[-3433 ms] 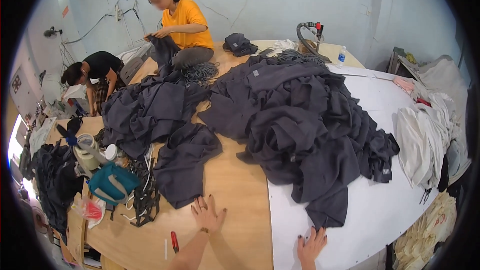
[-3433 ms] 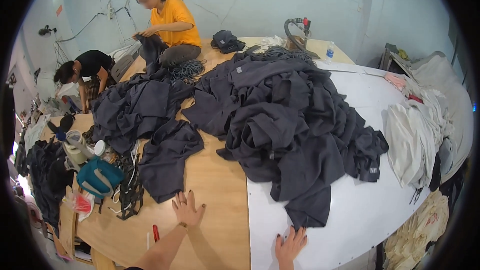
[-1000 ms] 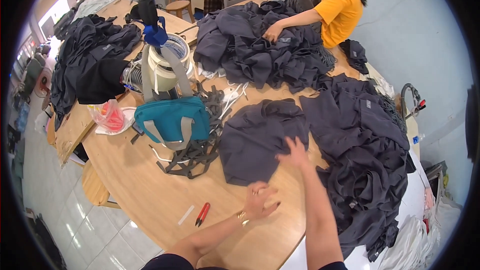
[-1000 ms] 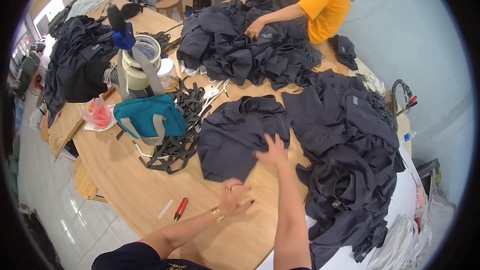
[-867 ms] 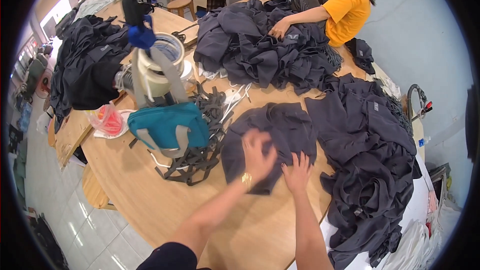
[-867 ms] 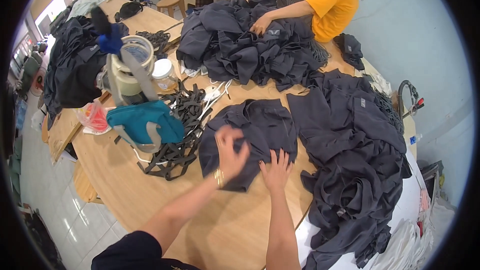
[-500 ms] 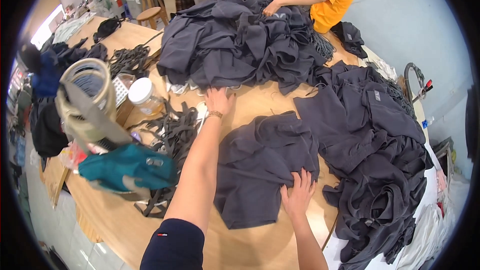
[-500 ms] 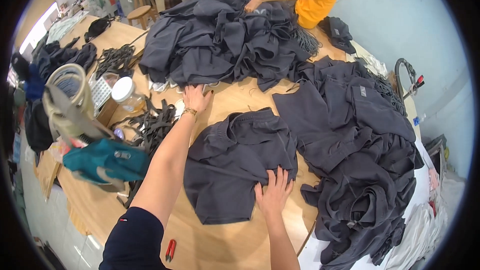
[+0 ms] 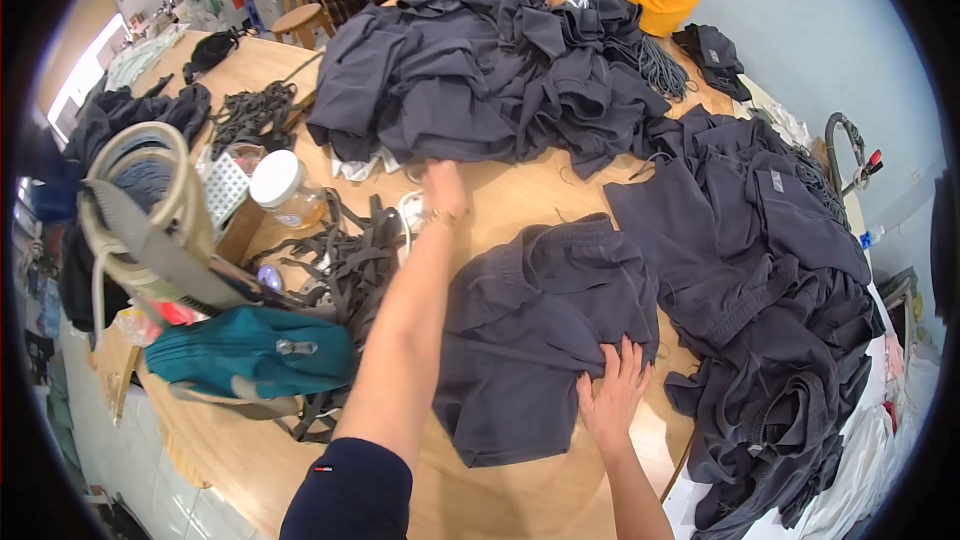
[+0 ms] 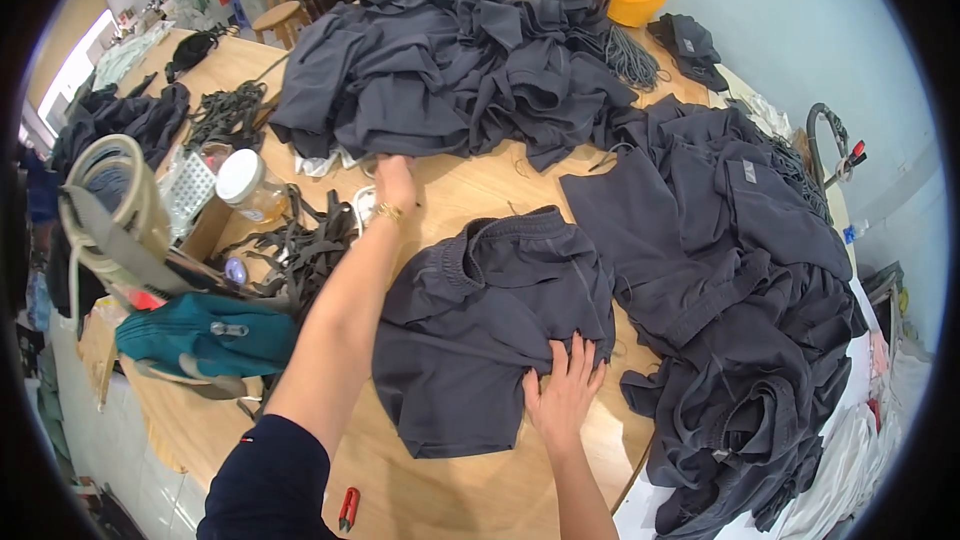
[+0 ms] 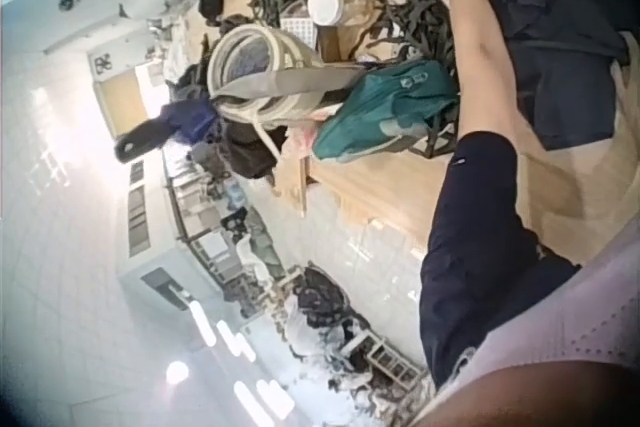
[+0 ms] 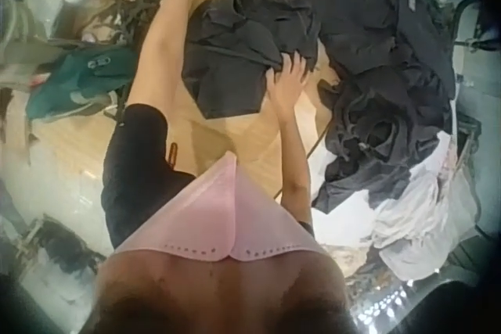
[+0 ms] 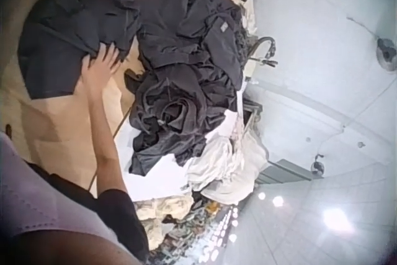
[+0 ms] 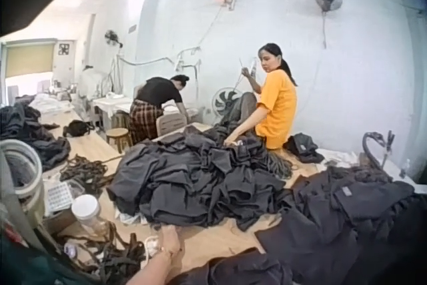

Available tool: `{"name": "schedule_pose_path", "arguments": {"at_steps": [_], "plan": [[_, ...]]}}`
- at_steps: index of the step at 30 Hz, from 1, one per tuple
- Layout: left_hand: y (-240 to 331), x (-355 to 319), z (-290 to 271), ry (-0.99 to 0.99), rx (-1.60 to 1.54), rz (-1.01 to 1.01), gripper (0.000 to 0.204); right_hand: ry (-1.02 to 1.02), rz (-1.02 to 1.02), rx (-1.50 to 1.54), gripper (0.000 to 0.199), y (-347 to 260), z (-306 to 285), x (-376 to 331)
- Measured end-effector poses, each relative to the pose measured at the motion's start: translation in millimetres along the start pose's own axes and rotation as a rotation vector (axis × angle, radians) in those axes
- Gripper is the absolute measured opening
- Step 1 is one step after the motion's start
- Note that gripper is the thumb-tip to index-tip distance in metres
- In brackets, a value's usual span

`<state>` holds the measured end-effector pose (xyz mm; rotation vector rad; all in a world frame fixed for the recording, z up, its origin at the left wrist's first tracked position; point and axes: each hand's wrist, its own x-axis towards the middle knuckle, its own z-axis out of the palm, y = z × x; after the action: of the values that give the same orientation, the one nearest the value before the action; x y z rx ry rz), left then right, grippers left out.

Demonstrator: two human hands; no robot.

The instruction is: Sort and inspect finished garments at a textile manufacturing facility.

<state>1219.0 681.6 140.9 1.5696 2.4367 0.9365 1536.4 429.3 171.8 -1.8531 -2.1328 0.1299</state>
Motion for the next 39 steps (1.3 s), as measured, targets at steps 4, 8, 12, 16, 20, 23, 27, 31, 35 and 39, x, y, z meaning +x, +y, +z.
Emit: {"name": "schedule_pose_path", "arguments": {"at_steps": [4, 8, 12, 16, 20, 23, 27, 31, 35, 39], "plan": [[21, -74, -24, 0.032, -0.162, 0.107, 0.009, 0.039, -0.007, -0.011, 0.056, -1, 5, -2], [17, -162, -64, -0.094, -0.237, 0.143, 0.007, 0.061, -0.013, -0.004, 0.054, 0, 2, -5], [-11, -249, -131, -0.175, -0.094, 0.06, 0.006, 0.094, 0.018, -0.003, 0.05, 1, 8, -3], [-42, -321, -192, -0.351, -0.01, -0.105, 0.016, 0.163, -0.037, -0.074, 0.042, 10, 11, -1], [-76, -367, -236, -0.283, 0.094, -0.013, 0.009, 0.115, -0.054, 0.051, 0.032, 15, -21, -10], [-106, -381, -266, -0.23, 0.147, -0.149, 0.01, 0.083, 0.149, 0.258, 0.028, 34, -42, -23], [-135, -375, -287, -0.125, 0.167, -0.281, 0.023, 0.137, 0.396, 0.503, 0.029, 66, -33, -26], [-171, -375, -296, -0.149, 0.372, -0.131, 0.044, 0.253, 0.151, 0.536, 0.032, 49, -68, -15], [-85, -355, -300, -0.221, 0.543, -0.159, 0.058, -0.08, 0.073, 0.167, 0.063, 57, -106, -21], [-66, -348, -283, -0.263, 0.422, -0.206, 0.062, -0.047, -0.097, 0.033, 0.068, 31, -91, -53]]}}
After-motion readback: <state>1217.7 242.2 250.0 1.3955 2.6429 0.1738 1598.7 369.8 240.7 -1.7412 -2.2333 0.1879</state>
